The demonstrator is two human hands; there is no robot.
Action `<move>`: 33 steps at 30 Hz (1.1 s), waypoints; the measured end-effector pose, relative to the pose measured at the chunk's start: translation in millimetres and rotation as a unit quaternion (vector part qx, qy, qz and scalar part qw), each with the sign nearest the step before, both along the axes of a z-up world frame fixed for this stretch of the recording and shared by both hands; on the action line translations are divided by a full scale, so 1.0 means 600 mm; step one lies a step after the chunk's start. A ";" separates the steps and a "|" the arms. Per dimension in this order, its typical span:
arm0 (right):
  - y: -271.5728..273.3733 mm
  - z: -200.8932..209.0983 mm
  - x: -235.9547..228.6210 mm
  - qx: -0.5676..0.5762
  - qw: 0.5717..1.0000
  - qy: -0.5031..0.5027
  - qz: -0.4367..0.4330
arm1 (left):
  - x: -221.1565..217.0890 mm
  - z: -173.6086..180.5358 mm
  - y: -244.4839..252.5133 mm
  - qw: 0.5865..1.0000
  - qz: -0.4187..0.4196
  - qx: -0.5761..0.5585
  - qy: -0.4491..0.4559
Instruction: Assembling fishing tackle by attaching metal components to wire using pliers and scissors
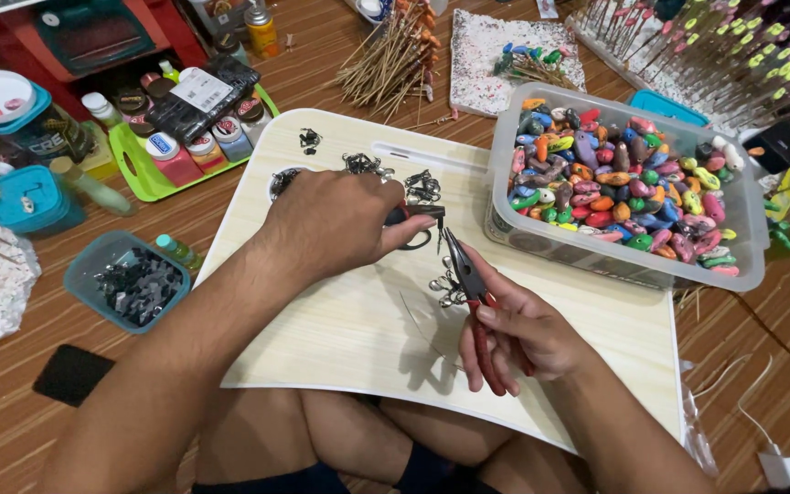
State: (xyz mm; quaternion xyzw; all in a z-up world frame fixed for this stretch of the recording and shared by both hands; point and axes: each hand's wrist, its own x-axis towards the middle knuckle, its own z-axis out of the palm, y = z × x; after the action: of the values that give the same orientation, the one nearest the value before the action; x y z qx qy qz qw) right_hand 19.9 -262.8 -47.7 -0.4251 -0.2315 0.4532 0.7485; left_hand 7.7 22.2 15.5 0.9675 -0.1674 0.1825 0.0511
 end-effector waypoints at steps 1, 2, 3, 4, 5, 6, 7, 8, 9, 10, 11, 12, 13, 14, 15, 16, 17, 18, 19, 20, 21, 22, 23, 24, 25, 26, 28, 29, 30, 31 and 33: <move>0.000 -0.003 0.001 0.000 1.000 0.000 0.000 | 0.000 -0.001 0.000 1.000 0.000 0.000 0.000; 0.000 -0.005 0.002 -0.013 1.000 -0.017 -0.013 | 0.001 -0.002 0.000 1.000 -0.001 0.002 -0.001; 0.000 -0.008 0.002 -0.026 0.999 -0.034 -0.025 | 0.001 -0.003 0.000 1.000 -0.002 0.004 -0.002; 0.000 -0.007 0.001 -0.026 0.999 -0.033 -0.025 | 0.001 -0.007 -0.001 1.000 -0.001 0.003 -0.001; 0.001 -0.006 0.000 -0.041 0.997 -0.047 -0.034 | 0.002 -0.011 -0.001 1.000 0.001 0.007 -0.003; 0.002 -0.004 -0.002 -0.055 0.996 -0.060 -0.042 | 0.004 -0.015 -0.002 1.000 0.004 0.011 -0.005; 0.002 -0.005 -0.001 -0.055 0.996 -0.060 -0.043 | 0.003 -0.013 -0.002 1.000 0.003 0.011 -0.005; 0.002 -0.005 0.000 -0.039 0.997 -0.049 -0.035 | 0.002 -0.011 -0.002 1.000 0.005 0.006 -0.001; 0.002 -0.005 0.000 -0.023 0.999 -0.039 -0.028 | 0.001 -0.010 -0.003 1.000 0.006 0.001 0.002; 0.001 -0.005 -0.001 -0.023 0.999 -0.039 -0.028 | 0.000 -0.007 -0.004 1.000 0.006 0.001 0.002; 0.001 -0.004 -0.002 -0.013 0.999 -0.028 -0.025 | -0.001 -0.004 -0.004 1.000 0.004 -0.005 0.004; 0.001 -0.004 -0.002 -0.003 1.000 -0.016 -0.022 | -0.002 -0.002 -0.004 1.000 0.003 -0.011 0.006; 0.000 -0.003 -0.001 -0.003 1.000 -0.016 -0.021 | -0.001 -0.001 -0.005 1.000 0.004 -0.011 0.006; -0.001 -0.004 0.000 0.001 1.000 -0.013 -0.017 | 0.000 -0.001 -0.005 1.000 0.005 -0.013 0.013; -0.002 -0.004 0.000 0.006 1.000 -0.009 -0.015 | 0.001 -0.001 -0.006 1.000 0.005 -0.014 0.021; -0.002 -0.002 -0.001 0.006 1.000 -0.008 -0.015 | 0.000 -0.001 -0.006 1.000 0.005 -0.014 0.022; -0.003 0.000 -0.001 0.004 1.000 -0.011 -0.016 | 0.001 -0.001 -0.005 1.000 0.005 -0.015 0.026; -0.004 0.002 -0.001 0.001 1.000 -0.015 -0.017 | 0.001 -0.001 -0.005 0.999 0.005 -0.015 0.030; -0.001 0.007 -0.004 0.001 1.000 -0.014 -0.017 | 0.001 -0.001 -0.006 0.999 0.005 -0.015 0.031; 0.002 0.013 -0.007 -0.048 0.997 -0.045 -0.039 | 0.000 -0.001 -0.007 0.999 0.003 -0.017 0.032; 0.005 0.018 -0.009 -0.097 0.991 -0.075 -0.060 | -0.001 0.000 -0.008 0.999 0.002 -0.019 0.033; 0.009 0.024 -0.011 -0.097 0.991 -0.075 -0.060 | -0.001 -0.004 -0.009 0.999 0.002 -0.019 0.032; 0.012 0.031 -0.012 -0.136 0.981 -0.118 -0.071 | -0.002 -0.007 -0.012 0.999 0.008 -0.018 0.037; 0.015 0.037 -0.015 -0.174 0.968 -0.160 -0.083 | -0.002 -0.010 -0.015 0.999 0.013 -0.017 0.042; 0.013 0.038 -0.015 -0.174 0.968 -0.161 -0.083 | -0.003 -0.011 -0.017 0.999 0.013 -0.017 0.042; 0.011 0.039 -0.015 -0.208 0.955 -0.186 -0.097 | -0.004 -0.013 -0.019 0.998 0.019 -0.021 0.047; 0.011 0.043 -0.018 -0.243 0.940 -0.210 -0.112 | -0.003 -0.018 -0.024 0.998 0.024 -0.025 0.053; 0.013 0.047 -0.021 -0.283 0.919 -0.249 -0.120 | -0.003 -0.023 -0.027 0.997 0.031 -0.027 0.064; 0.015 0.050 -0.023 -0.322 0.893 -0.286 -0.127 | -0.002 -0.027 -0.029 0.996 0.038 -0.030 0.074; 0.014 0.049 -0.020 -0.324 0.893 -0.285 -0.128 | 0.001 -0.024 -0.028 0.996 0.036 -0.031 0.075; 0.016 0.050 -0.007 -0.239 0.934 -0.243 -0.104 | 0.011 -0.013 -0.021 0.990 0.039 -0.045 0.130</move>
State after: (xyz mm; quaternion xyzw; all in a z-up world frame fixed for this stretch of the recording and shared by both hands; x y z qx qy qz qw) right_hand 15.8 -253.2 -17.7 -0.7101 -0.2457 0.2972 0.5891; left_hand 14.2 9.8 7.7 0.9855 -0.1127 0.0648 0.1087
